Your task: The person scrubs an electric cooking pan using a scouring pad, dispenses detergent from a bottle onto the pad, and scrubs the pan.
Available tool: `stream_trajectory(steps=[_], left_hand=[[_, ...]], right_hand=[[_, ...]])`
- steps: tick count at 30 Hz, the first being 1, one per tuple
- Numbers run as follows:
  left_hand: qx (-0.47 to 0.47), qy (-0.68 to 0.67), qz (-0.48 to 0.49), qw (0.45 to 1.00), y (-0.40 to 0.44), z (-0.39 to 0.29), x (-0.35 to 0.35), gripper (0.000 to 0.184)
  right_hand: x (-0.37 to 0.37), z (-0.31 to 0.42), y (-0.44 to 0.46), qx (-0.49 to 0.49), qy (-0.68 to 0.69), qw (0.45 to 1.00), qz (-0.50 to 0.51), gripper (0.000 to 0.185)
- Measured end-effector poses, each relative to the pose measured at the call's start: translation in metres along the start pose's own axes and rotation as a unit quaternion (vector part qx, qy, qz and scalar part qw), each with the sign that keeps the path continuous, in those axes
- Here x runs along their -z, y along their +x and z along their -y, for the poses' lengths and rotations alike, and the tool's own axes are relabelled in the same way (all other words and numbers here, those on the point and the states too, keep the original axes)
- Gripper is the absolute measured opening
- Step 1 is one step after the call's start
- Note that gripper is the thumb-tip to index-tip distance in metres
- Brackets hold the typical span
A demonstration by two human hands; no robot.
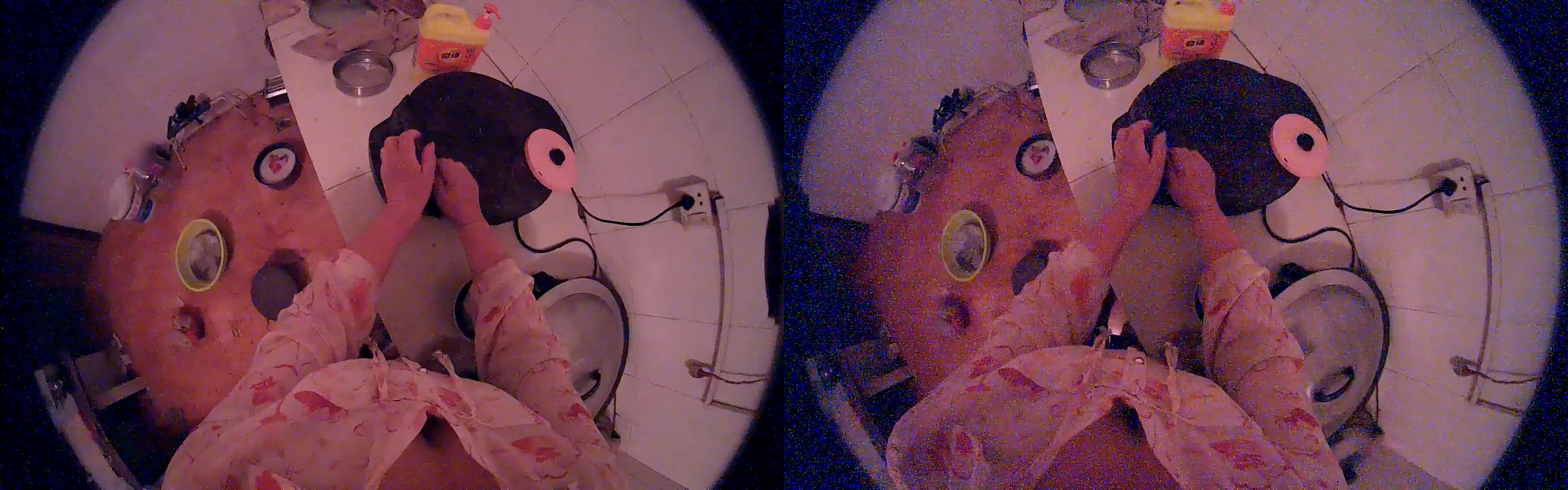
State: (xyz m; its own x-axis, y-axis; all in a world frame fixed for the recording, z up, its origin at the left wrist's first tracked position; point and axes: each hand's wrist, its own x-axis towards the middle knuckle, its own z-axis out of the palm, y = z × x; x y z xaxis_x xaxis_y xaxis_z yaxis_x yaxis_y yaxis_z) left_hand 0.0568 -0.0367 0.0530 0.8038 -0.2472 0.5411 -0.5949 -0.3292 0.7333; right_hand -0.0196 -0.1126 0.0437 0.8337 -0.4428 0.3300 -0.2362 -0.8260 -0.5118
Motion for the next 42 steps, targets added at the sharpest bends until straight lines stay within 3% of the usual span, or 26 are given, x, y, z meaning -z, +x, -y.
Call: stream_trajectory(steps=[2, 13, 15, 22, 29, 31, 38, 42], left_hand=[[0.000, 0.065, 0.038, 0.997, 0.005, 0.004, -0.007, 0.022], [-0.065, 0.221, 0.078, 0.970, 0.040, 0.016, -0.031, 0.018], [-0.023, 0.212, 0.064, 0.975, 0.049, 0.020, -0.034, 0.020], [-0.025, 0.224, 0.040, 0.974, 0.086, 0.038, -0.045, 0.019], [-0.150, 0.090, 0.050, 0.983, 0.003, 0.018, -0.008, 0.018], [-0.085, 0.189, 0.074, 0.975, 0.031, 0.015, -0.014, 0.019], [-0.048, 0.189, 0.101, 0.976, 0.082, 0.028, -0.041, 0.021], [-0.121, 0.129, 0.082, 0.981, 0.009, 0.021, -0.007, 0.020]], right_hand=[[-0.002, -0.005, -0.003, 0.094, 0.003, 0.993, -0.075, 0.016], [-0.007, -0.012, 0.000, 0.106, 0.015, 0.993, -0.039, 0.019], [-0.007, -0.010, 0.003, 0.103, -0.003, 0.994, -0.039, 0.019], [-0.007, -0.009, -0.006, 0.111, -0.007, 0.993, -0.044, 0.022], [-0.010, -0.010, -0.014, 0.143, 0.007, 0.986, -0.080, 0.021], [-0.009, -0.006, -0.010, 0.150, 0.001, 0.985, -0.083, 0.021], [-0.009, -0.007, -0.004, 0.129, 0.006, 0.990, -0.056, 0.020], [-0.011, -0.010, -0.002, 0.137, 0.021, 0.989, -0.055, 0.021]])
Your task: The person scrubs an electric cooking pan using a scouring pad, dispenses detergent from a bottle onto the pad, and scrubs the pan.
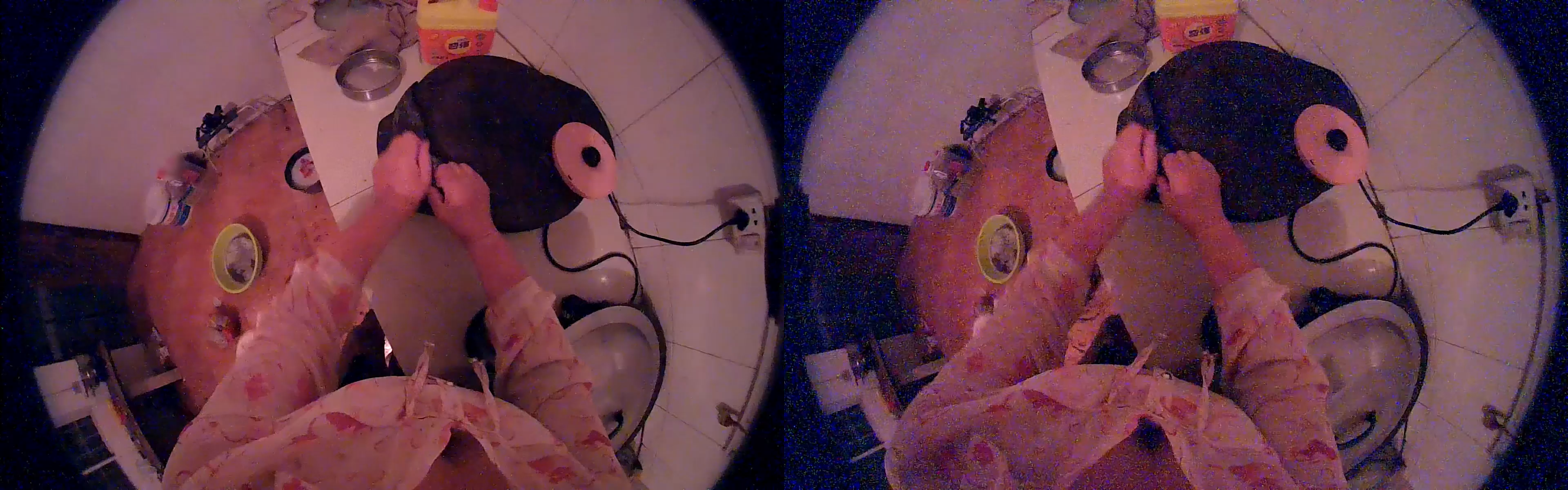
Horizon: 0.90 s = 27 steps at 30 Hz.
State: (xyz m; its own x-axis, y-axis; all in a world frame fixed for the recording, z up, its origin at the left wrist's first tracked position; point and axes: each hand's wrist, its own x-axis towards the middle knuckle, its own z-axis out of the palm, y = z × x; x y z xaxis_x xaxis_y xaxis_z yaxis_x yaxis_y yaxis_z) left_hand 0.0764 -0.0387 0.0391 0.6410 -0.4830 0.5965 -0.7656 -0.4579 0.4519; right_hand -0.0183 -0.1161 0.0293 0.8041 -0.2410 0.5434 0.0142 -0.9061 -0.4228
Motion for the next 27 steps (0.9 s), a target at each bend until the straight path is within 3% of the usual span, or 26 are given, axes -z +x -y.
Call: stream_trajectory(steps=[4, 8, 10, 13, 15, 19, 27], left_hand=[[0.032, 0.064, 0.057, 0.996, 0.019, 0.000, -0.002, 0.021], [0.018, 0.069, 0.054, 0.996, 0.072, 0.015, -0.025, 0.021], [0.082, 0.100, 0.050, 0.990, 0.093, 0.020, -0.031, 0.021], [0.089, 0.067, 0.046, 0.993, 0.081, 0.019, -0.025, 0.021], [-0.002, 0.037, 0.024, 0.999, 0.042, 0.013, -0.012, 0.020], [0.011, 0.045, 0.085, 0.995, 0.009, 0.004, 0.007, 0.018], [0.033, 0.118, 0.060, 0.991, 0.101, 0.024, -0.031, 0.019]], right_hand=[[0.000, -0.001, -0.001, 0.006, -0.007, 0.999, -0.033, 0.022], [0.000, -0.006, 0.001, -0.022, -0.023, 0.999, 0.021, 0.022], [-0.001, -0.008, 0.001, -0.015, -0.021, 1.000, 0.016, 0.022], [0.000, -0.006, 0.001, -0.001, -0.015, 1.000, -0.001, 0.022], [0.001, -0.005, 0.005, 0.013, -0.017, 1.000, -0.018, 0.023], [-0.001, -0.001, 0.001, -0.013, -0.019, 1.000, 0.011, 0.023], [0.000, -0.003, 0.007, -0.017, -0.033, 0.999, 0.006, 0.022]])
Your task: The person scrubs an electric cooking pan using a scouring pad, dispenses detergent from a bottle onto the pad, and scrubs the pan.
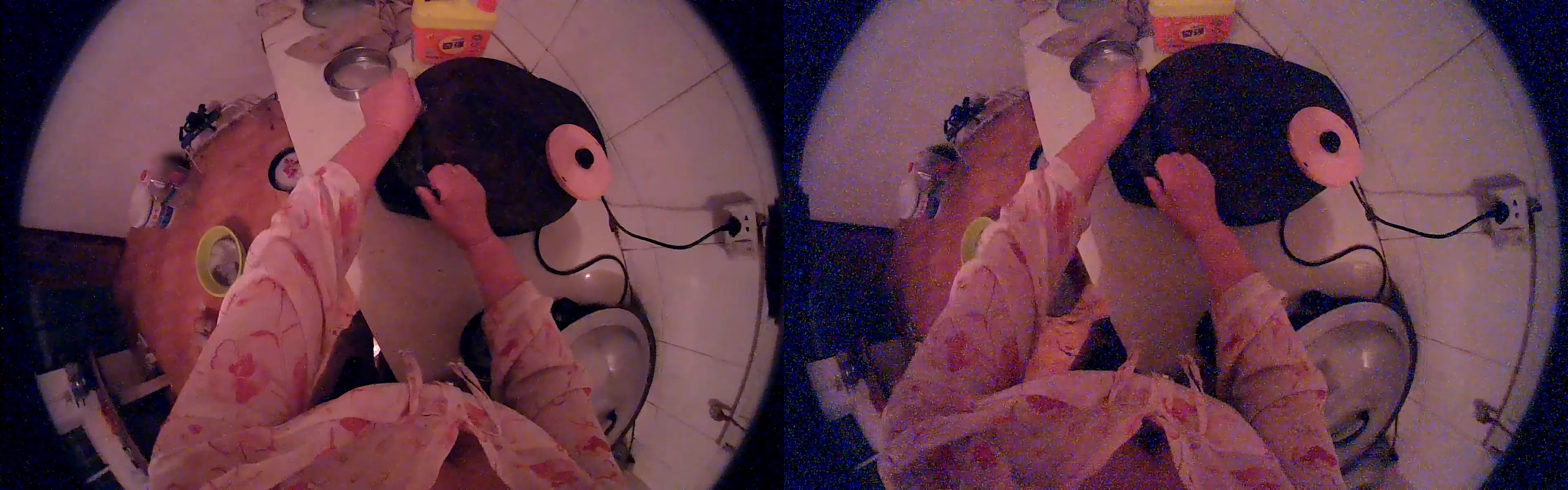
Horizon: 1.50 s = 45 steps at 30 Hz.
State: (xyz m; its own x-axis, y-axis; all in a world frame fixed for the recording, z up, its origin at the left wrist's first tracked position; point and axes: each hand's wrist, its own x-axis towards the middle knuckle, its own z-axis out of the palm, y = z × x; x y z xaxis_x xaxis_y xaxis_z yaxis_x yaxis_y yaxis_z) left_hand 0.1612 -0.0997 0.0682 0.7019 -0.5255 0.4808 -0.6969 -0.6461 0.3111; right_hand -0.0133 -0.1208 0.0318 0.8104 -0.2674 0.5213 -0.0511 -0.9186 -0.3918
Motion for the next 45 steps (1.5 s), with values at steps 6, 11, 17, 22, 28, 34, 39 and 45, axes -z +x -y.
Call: stream_trajectory(steps=[6, 11, 17, 22, 28, 34, 39, 45], left_hand=[[-0.063, -0.061, -0.003, 0.996, -0.070, 0.004, 0.030, 0.019], [-0.043, -0.077, -0.027, 0.996, -0.077, 0.002, 0.025, 0.020], [0.000, 0.000, -0.002, 1.000, 0.009, 0.012, -0.002, 0.020], [0.005, -0.069, -0.016, 0.997, -0.011, 0.014, 0.008, 0.020], [-0.048, -0.126, -0.021, 0.991, -0.101, 0.010, 0.034, 0.015], [-0.049, -0.080, -0.024, 0.995, -0.052, 0.021, 0.015, 0.017], [0.071, -0.044, 0.040, 0.996, 0.009, 0.027, -0.006, 0.023], [0.019, -0.099, -0.001, 0.995, -0.033, 0.017, 0.009, 0.017]], right_hand=[[0.003, 0.011, 0.005, -0.019, 0.007, 0.997, 0.070, 0.023], [0.007, 0.011, 0.006, -0.035, 0.002, 0.997, 0.072, 0.023], [0.001, 0.006, 0.005, -0.026, 0.009, 0.997, 0.066, 0.023], [0.004, 0.011, 0.007, -0.024, -0.002, 0.998, 0.065, 0.024], [0.000, 0.008, 0.009, -0.037, -0.002, 0.997, 0.071, 0.024], [0.000, 0.010, 0.016, -0.062, -0.003, 0.996, 0.068, 0.024], [-0.004, 0.002, 0.014, -0.050, -0.001, 0.998, 0.047, 0.024], [-0.006, 0.001, 0.016, -0.039, 0.000, 0.999, 0.012, 0.022]])
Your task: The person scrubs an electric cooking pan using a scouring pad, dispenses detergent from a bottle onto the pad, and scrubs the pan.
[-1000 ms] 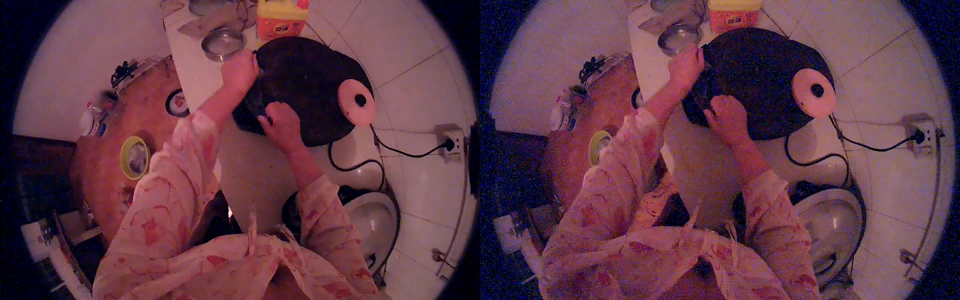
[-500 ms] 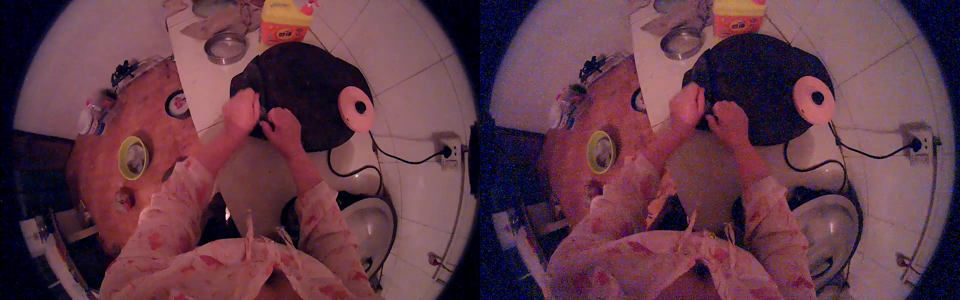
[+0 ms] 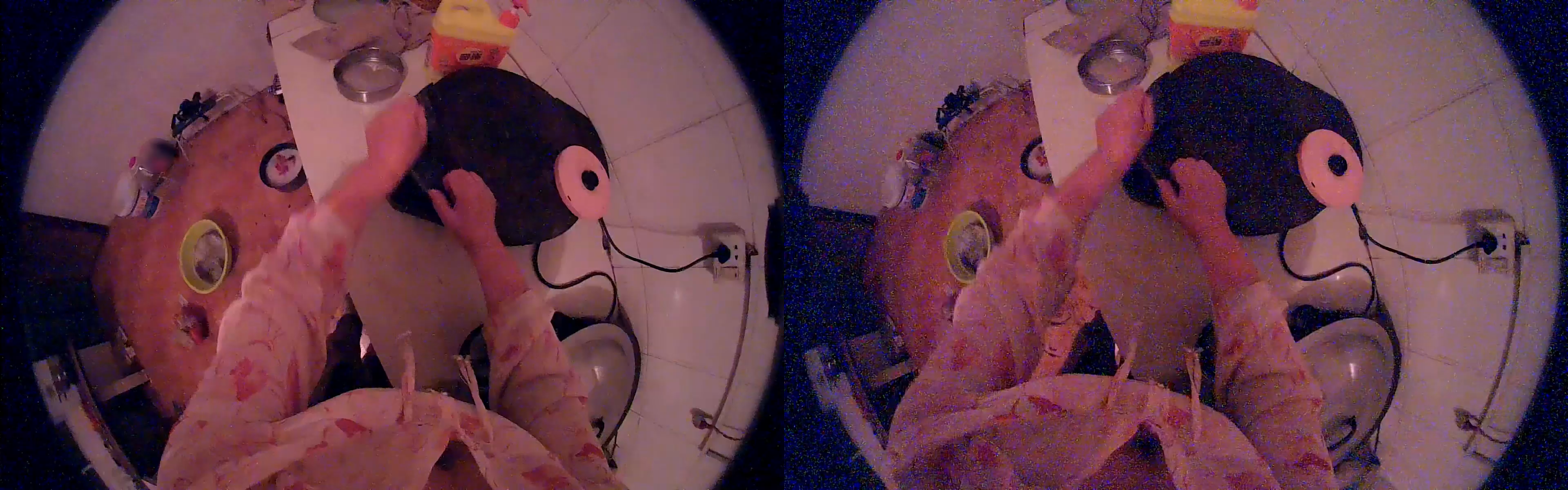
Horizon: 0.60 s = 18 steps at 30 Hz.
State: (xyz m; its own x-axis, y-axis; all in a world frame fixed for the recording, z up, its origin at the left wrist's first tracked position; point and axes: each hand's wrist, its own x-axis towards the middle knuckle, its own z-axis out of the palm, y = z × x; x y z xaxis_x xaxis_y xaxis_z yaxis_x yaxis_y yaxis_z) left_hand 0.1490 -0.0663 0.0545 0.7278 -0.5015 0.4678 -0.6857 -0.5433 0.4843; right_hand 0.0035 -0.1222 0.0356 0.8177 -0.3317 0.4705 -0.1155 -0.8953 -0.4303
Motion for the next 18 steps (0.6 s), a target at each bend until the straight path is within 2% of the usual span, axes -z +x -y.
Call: stream_trajectory(steps=[1, 4, 7, 9, 11, 12, 14, 18], left_hand=[[-0.037, -0.010, -0.002, 0.999, -0.022, -0.006, 0.006, 0.016], [-0.057, -0.053, -0.021, 0.997, -0.051, -0.013, 0.010, 0.015], [-0.040, -0.005, -0.062, 0.997, -0.012, -0.005, -0.008, 0.017], [0.021, 0.047, -0.046, 0.998, 0.032, 0.001, -0.018, 0.018], [0.002, 0.042, -0.039, 0.998, 0.042, 0.007, -0.026, 0.020], [-0.017, 0.040, -0.031, 0.999, 0.045, 0.005, -0.028, 0.021], [0.003, 0.012, 0.013, 1.000, 0.015, -0.005, -0.005, 0.021], [-0.073, -0.041, -0.030, 0.996, -0.064, -0.006, 0.012, 0.019]], right_hand=[[0.000, 0.000, 0.000, -0.006, -0.021, 1.000, 0.015, 0.022], [0.000, 0.003, -0.004, -0.022, -0.032, 0.999, 0.033, 0.023], [-0.001, -0.001, -0.004, -0.010, -0.011, 1.000, 0.013, 0.023], [0.000, -0.001, -0.002, 0.008, 0.000, 1.000, -0.015, 0.024], [0.003, -0.001, -0.001, -0.005, -0.001, 0.999, 0.053, 0.024], [0.006, -0.002, 0.000, -0.007, 0.000, 0.999, 0.048, 0.024], [0.004, 0.001, -0.002, -0.005, 0.001, 0.999, 0.032, 0.023], [0.002, 0.001, -0.001, 0.015, 0.039, 0.999, -0.008, 0.023]])
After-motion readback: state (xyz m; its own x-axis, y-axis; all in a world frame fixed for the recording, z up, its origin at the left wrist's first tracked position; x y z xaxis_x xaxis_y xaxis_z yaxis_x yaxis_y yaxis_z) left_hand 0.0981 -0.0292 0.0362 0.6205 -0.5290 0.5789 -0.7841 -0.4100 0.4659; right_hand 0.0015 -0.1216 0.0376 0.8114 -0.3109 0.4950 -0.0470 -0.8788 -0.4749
